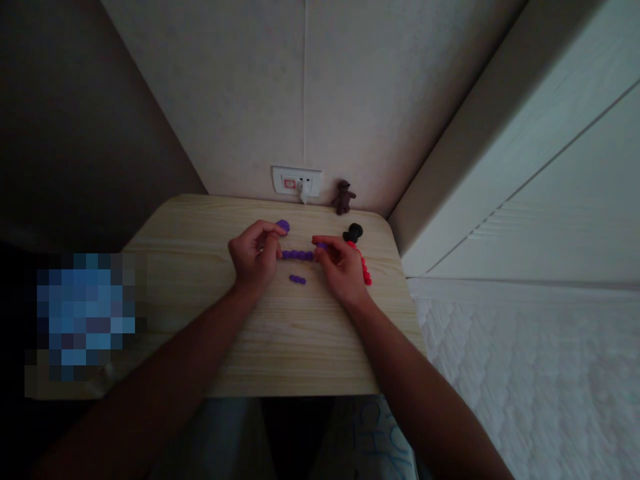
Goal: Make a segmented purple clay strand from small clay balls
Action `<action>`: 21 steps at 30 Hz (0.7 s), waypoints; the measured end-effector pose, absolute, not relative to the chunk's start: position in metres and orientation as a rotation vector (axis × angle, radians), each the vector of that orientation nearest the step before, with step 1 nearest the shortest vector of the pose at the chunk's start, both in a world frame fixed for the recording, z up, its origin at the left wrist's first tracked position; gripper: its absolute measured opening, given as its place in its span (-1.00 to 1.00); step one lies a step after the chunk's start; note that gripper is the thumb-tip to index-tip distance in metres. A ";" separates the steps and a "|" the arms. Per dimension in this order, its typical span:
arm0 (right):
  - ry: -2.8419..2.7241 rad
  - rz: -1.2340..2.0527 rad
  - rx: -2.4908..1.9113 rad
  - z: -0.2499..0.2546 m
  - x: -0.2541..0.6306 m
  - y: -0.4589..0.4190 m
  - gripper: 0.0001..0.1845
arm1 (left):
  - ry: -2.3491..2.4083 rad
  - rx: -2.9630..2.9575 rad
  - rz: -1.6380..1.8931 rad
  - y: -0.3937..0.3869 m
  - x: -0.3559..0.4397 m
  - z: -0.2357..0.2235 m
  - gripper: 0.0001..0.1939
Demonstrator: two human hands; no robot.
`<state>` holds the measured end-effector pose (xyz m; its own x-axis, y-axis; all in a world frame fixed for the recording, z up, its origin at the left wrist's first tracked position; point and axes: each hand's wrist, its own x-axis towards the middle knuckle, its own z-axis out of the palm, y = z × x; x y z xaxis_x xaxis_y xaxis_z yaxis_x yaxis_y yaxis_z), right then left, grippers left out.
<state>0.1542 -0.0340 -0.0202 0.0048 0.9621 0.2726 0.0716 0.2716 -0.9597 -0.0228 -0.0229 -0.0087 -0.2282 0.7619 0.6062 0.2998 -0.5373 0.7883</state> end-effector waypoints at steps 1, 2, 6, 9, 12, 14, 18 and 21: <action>-1.350 0.964 -1.061 -0.020 0.155 -0.034 -0.68 | 1.262 1.679 1.818 -0.023 -0.023 -0.009 -0.82; -1.339 0.966 -1.063 -0.019 0.155 -0.034 -0.66 | 1.260 1.676 1.817 -0.023 -0.023 -0.009 -0.82; -1.325 0.949 -1.070 -0.017 0.156 -0.034 -0.73 | 1.264 1.670 1.818 -0.023 -0.023 -0.010 -0.82; -1.254 0.998 -1.028 -0.018 0.155 -0.035 -0.75 | 1.275 1.670 1.816 -0.022 -0.023 -0.011 -0.81; -1.178 1.081 -1.027 -0.018 0.154 -0.036 -0.65 | 1.272 1.672 1.815 -0.021 -0.023 -0.011 -0.81; -1.162 1.116 -1.045 -0.018 0.154 -0.039 -0.62 | 1.268 1.674 1.816 -0.022 -0.023 -0.010 -0.81; -1.152 1.176 -1.009 -0.016 0.156 -0.042 -0.63 | 1.263 1.672 1.818 -0.023 -0.022 -0.009 -0.82; -1.177 1.167 -0.997 -0.015 0.156 -0.041 -0.75 | 1.265 1.672 1.815 -0.023 -0.022 -0.008 -0.82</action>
<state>0.1556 -0.0413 -0.0153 0.0044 0.9891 0.1475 -0.1389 0.1466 -0.9794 -0.0224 -0.0230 -0.0082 -0.2301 0.7671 0.5988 0.2959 -0.5310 0.7940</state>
